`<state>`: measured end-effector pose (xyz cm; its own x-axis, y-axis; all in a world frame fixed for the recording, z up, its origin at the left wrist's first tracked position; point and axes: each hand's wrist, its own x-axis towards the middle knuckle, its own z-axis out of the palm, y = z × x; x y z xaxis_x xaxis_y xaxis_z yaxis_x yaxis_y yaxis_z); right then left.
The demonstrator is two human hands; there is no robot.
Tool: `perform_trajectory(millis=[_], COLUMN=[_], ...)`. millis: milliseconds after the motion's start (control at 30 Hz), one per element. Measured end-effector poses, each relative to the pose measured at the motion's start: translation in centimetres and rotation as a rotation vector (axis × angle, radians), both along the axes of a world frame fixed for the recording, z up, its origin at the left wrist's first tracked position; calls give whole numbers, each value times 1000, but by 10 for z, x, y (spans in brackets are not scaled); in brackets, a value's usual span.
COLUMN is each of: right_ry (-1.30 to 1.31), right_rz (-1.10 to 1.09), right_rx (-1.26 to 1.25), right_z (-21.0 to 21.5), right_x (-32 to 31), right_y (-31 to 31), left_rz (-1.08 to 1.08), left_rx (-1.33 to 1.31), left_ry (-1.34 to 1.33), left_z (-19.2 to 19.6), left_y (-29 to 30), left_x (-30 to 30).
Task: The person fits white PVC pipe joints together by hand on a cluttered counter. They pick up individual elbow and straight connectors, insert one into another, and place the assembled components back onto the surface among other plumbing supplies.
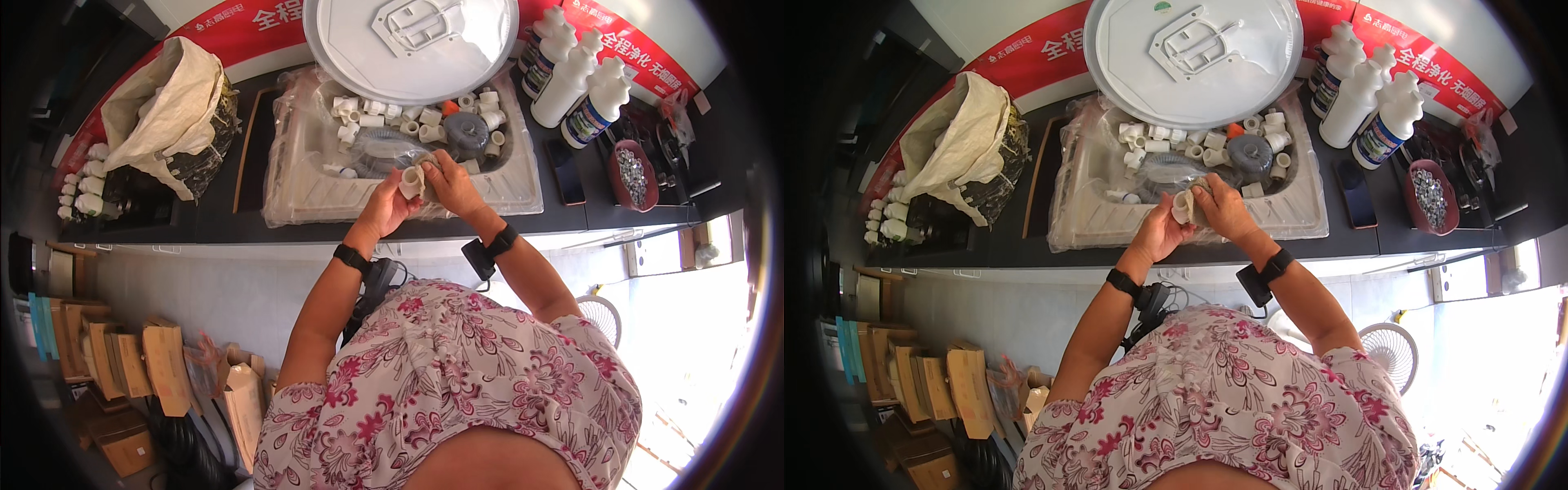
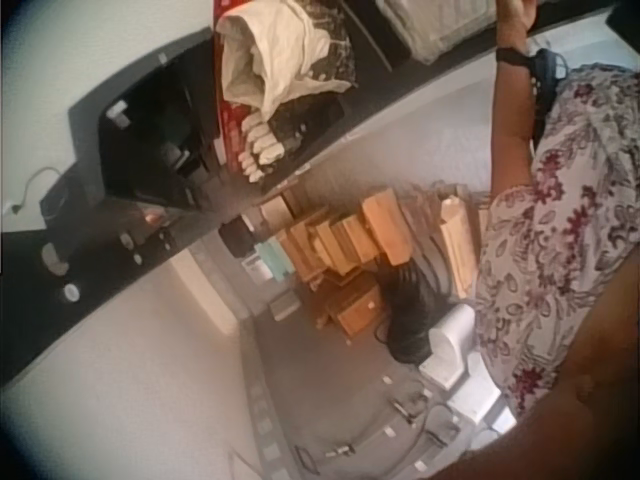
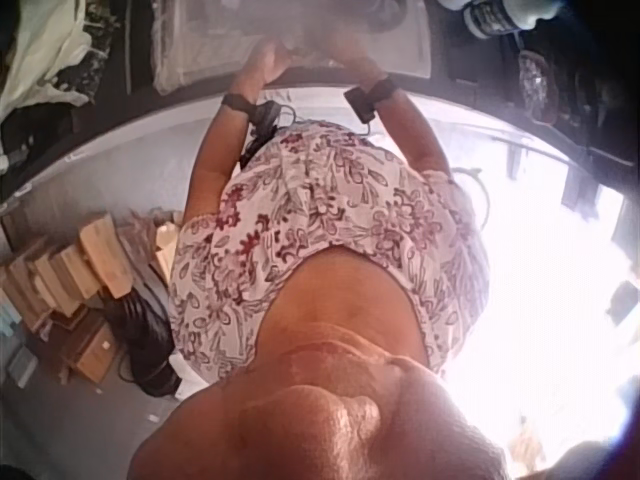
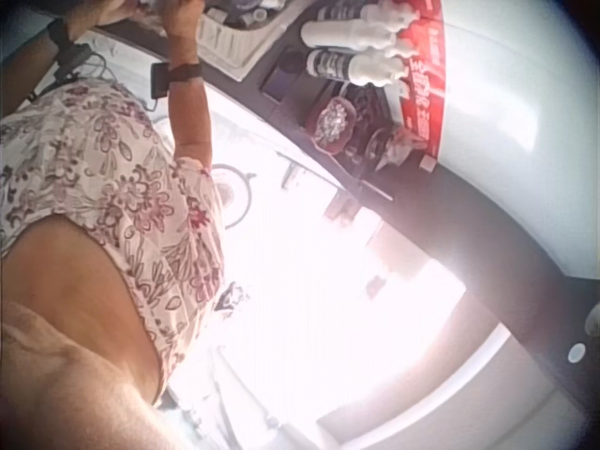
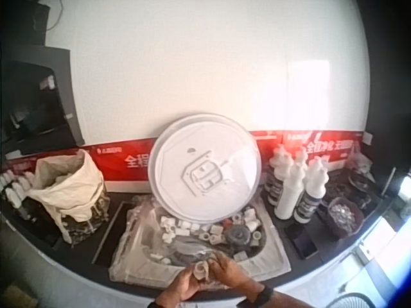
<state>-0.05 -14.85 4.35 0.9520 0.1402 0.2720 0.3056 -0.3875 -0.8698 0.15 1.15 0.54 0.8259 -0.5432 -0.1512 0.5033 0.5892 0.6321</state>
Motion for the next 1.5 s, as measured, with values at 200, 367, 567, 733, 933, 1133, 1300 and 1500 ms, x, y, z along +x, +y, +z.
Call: perform_trajectory(millis=[200, 367, 567, 733, 933, 1133, 1300, 1500], right_ry=[-131, -29, 39, -57, -81, 102, 67, -29], right_rz=[-133, -232, -177, -170, -325, -114, -42, -161], right_rx=[-15, 63, -97, -108, -51, 243, -149, -225], right_z=[-9, -11, -6, -9, -12, -23, 7, -13], right_x=[0, 0, -7, -10, -16, -7, -10, 1], right_y=[10, 11, 4, 2, 10, -4, 0, 3], left_rz=[-92, -87, -93, -127, -194, -169, -134, -138], left_rx=[4, 92, 26, 44, 15, 26, 36, 91], left_ry=[37, 37, -74, -66, 17, -49, -14, -65], left_z=[-5, 4, 1, -1, 6, 1, 2, -3], left_y=[4, 0, -1, 2, 4, 5, 2, 4], left_x=[5, 2, 2, 6, 5, 6, 3, 4])
